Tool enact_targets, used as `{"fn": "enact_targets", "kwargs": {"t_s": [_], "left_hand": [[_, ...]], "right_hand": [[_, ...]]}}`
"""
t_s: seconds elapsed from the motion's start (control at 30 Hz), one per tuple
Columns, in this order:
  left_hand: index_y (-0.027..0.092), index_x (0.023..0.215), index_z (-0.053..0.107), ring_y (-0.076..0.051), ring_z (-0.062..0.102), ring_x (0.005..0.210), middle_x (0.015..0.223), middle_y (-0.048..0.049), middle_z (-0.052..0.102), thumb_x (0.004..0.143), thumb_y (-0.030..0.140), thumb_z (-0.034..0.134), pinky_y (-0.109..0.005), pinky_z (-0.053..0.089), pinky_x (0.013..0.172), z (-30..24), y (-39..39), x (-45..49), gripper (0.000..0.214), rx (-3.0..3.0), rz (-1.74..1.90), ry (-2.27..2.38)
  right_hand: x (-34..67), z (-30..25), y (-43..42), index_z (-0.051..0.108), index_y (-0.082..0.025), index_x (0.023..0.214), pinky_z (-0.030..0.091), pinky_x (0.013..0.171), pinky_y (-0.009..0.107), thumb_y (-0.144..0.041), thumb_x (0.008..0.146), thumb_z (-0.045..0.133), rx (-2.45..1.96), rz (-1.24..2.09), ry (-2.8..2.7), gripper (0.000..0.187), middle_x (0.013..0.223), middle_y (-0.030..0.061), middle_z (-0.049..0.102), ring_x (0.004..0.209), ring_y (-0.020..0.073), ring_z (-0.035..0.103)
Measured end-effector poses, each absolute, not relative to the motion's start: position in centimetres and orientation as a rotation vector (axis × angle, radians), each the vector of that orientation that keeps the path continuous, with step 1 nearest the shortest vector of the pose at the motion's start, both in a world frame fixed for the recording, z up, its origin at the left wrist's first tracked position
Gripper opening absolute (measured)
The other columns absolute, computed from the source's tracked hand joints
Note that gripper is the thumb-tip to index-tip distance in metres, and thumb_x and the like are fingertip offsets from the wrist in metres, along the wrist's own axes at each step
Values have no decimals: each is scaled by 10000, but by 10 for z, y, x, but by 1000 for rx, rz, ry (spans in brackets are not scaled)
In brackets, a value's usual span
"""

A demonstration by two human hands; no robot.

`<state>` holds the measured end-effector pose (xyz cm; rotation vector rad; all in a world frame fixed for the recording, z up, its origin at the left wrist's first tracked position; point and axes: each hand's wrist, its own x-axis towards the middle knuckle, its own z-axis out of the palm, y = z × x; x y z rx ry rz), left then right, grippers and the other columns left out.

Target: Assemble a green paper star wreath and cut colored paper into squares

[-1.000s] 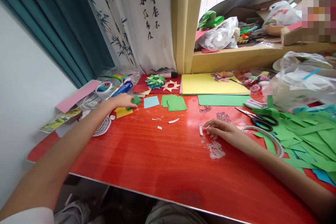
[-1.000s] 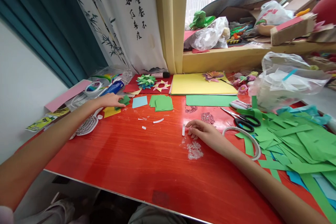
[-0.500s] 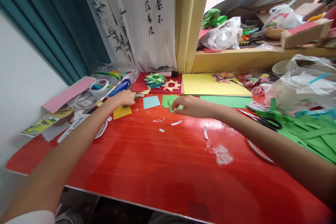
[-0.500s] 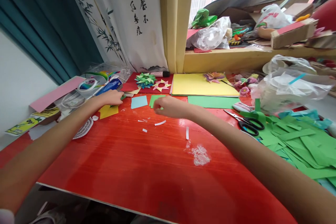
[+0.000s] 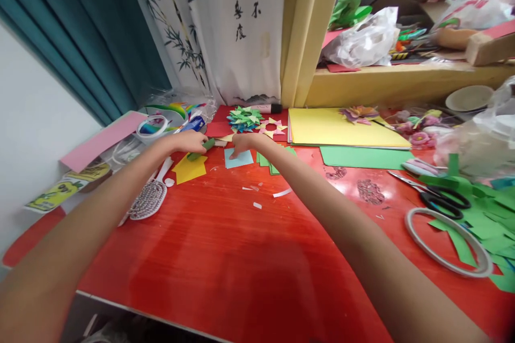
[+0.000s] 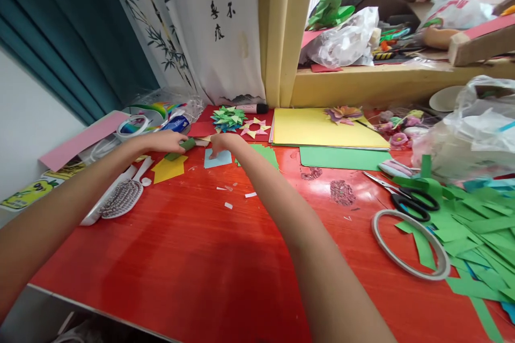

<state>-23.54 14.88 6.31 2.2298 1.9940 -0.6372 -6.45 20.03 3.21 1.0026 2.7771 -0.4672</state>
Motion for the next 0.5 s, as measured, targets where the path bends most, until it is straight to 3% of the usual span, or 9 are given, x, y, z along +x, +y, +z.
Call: {"fn": "enact_targets", "kwargs": {"t_s": [0.1, 0.3, 0.4, 0.5], "left_hand": [[159, 999, 625, -201, 586, 710, 878, -85, 662, 678, 330, 476, -258, 405, 584, 63, 149, -232, 393, 2234, -668, 1962], [130, 949, 631, -213, 597, 710, 872, -115, 653, 713, 249, 452, -277, 420, 615, 72, 146, -227, 319, 2212, -714, 2014], [102, 959, 619, -246, 605, 765, 883, -151, 643, 725, 183, 444, -303, 424, 661, 83, 136, -222, 302, 2231, -708, 2103], [68, 1141, 517, -324, 583, 897, 986, -221, 605, 807, 187, 333, -383, 419, 720, 78, 115, -205, 400, 2342, -539, 2209]], "right_hand": [[-64, 32, 198, 604, -35, 1064, 426, 833, 365, -394, 694, 690, 1021, -442, 2753, 523, 1002, 122, 614, 1001, 301, 553], [-56, 28, 176, 536, -107, 1123, 304, 964, 511, -376, 787, 602, 1147, -308, 2832, 435, 1232, 141, 495, 1178, 286, 421], [-42, 28, 143, 552, -62, 1058, 274, 957, 492, -180, 831, 507, 1070, -318, 2947, 259, 1086, 165, 583, 1082, 291, 505], [-20, 33, 102, 524, -74, 1065, 378, 815, 382, -116, 832, 436, 950, -410, 3037, 253, 1000, 169, 612, 958, 272, 569]]}}
